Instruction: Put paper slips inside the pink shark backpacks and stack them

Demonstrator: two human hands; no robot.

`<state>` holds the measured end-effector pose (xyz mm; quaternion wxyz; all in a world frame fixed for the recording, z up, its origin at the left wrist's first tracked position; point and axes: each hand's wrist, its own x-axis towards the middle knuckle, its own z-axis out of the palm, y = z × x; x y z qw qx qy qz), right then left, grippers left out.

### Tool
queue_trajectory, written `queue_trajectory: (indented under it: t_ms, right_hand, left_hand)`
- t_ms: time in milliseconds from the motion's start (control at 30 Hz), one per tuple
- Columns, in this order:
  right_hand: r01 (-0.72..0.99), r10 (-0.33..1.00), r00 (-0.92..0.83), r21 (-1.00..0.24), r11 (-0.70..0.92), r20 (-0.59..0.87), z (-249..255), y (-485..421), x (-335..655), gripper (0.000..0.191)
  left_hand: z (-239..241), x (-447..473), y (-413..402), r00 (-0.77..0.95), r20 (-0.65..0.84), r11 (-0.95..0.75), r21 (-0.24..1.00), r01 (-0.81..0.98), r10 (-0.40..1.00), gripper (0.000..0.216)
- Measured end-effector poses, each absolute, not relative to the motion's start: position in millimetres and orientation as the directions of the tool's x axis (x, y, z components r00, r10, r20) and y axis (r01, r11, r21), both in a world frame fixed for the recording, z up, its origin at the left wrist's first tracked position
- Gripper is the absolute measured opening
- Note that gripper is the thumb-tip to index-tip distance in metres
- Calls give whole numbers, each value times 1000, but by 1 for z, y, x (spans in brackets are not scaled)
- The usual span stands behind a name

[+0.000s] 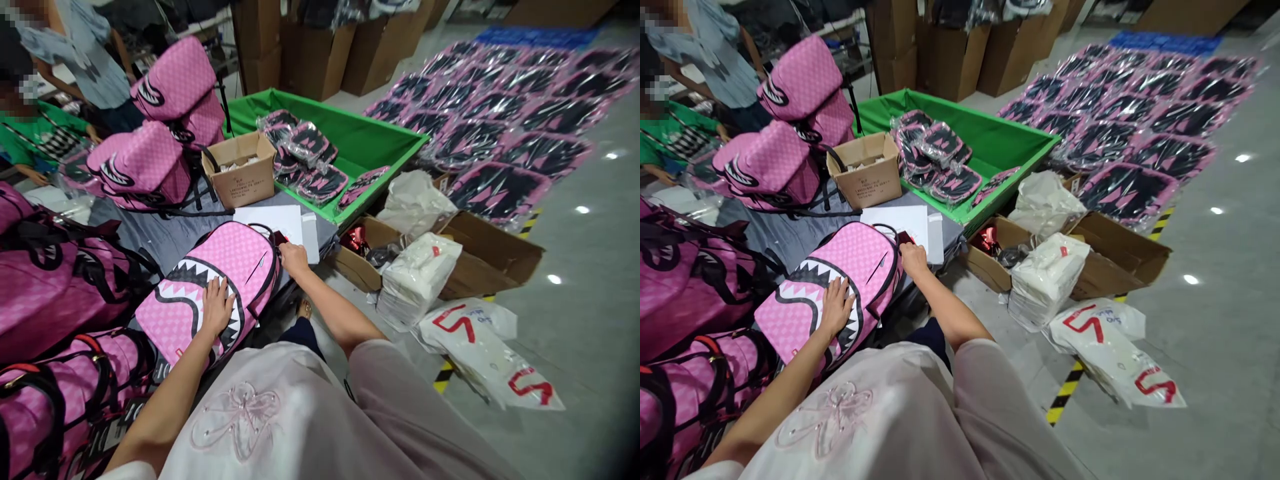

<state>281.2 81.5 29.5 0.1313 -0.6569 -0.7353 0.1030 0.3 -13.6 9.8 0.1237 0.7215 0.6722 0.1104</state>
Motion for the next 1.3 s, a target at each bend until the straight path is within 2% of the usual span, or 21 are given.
queue_trajectory:
  t_ms: [100, 200, 300, 367, 467, 533, 633, 700, 800, 933, 1000, 1067, 1167, 1300]
  right_hand:
    - [891, 942, -257, -323, 318, 218, 77, 89, 269, 29]
    - [758, 771, -424, -279, 589, 476, 138, 64, 247, 32]
    - [572, 571, -517, -238, 785, 637, 207, 33, 230, 36]
    - [488, 481, -582, -192, 852, 656, 248, 25, 221, 34]
    - [492, 452, -680, -99, 865, 577, 289, 48, 204, 28]
    - [589, 556, -684, -91, 803, 473, 299, 80, 188, 26]
    - [732, 751, -596, -192, 653, 284, 294, 125, 166, 24]
    - [712, 782, -582, -326, 622, 221, 290, 136, 154, 24]
    - [532, 706, -635, -485, 694, 313, 297, 119, 137, 29]
    - [273, 583, -661, -571, 774, 473, 332, 77, 111, 34]
    - [186, 526, -688, -578, 794, 501, 345, 69, 97, 35]
    - [137, 480, -728, -583, 801, 489, 349, 77, 81, 35]
    - [154, 494, -782, -650, 744, 380, 334, 113, 55, 31]
    - [281, 567, -823, -845, 454, 31, 281, 162, 18, 29]
  left_hand:
    - [42, 24, -20, 40, 57, -60, 411, 910, 998, 76]
    - [88, 55, -32, 31, 251, -143, 443, 885, 968, 103]
    - [131, 69, -46, -90, 473, -148, 443, 884, 877, 98]
    - [152, 66, -56, -107, 570, -185, 430, 884, 814, 88]
    - [167, 48, -73, -85, 635, -246, 414, 876, 768, 80]
    - [169, 29, -86, -34, 651, -309, 404, 861, 758, 76]
    - [165, -11, -112, 49, 665, -418, 409, 811, 746, 71]
    - [168, -40, -134, 52, 659, -432, 429, 793, 750, 67]
    - [190, -64, -164, -37, 627, -319, 446, 836, 778, 62]
    - [230, -38, -169, -223, 615, -105, 450, 887, 757, 80]
    - [237, -20, -163, -283, 645, -84, 476, 875, 709, 69]
    - [238, -16, -161, -333, 655, -100, 532, 841, 679, 45]
    - [241, -33, -173, -424, 646, -67, 593, 803, 634, 30]
    - [248, -65, -187, -549, 611, 89, 618, 781, 571, 40]
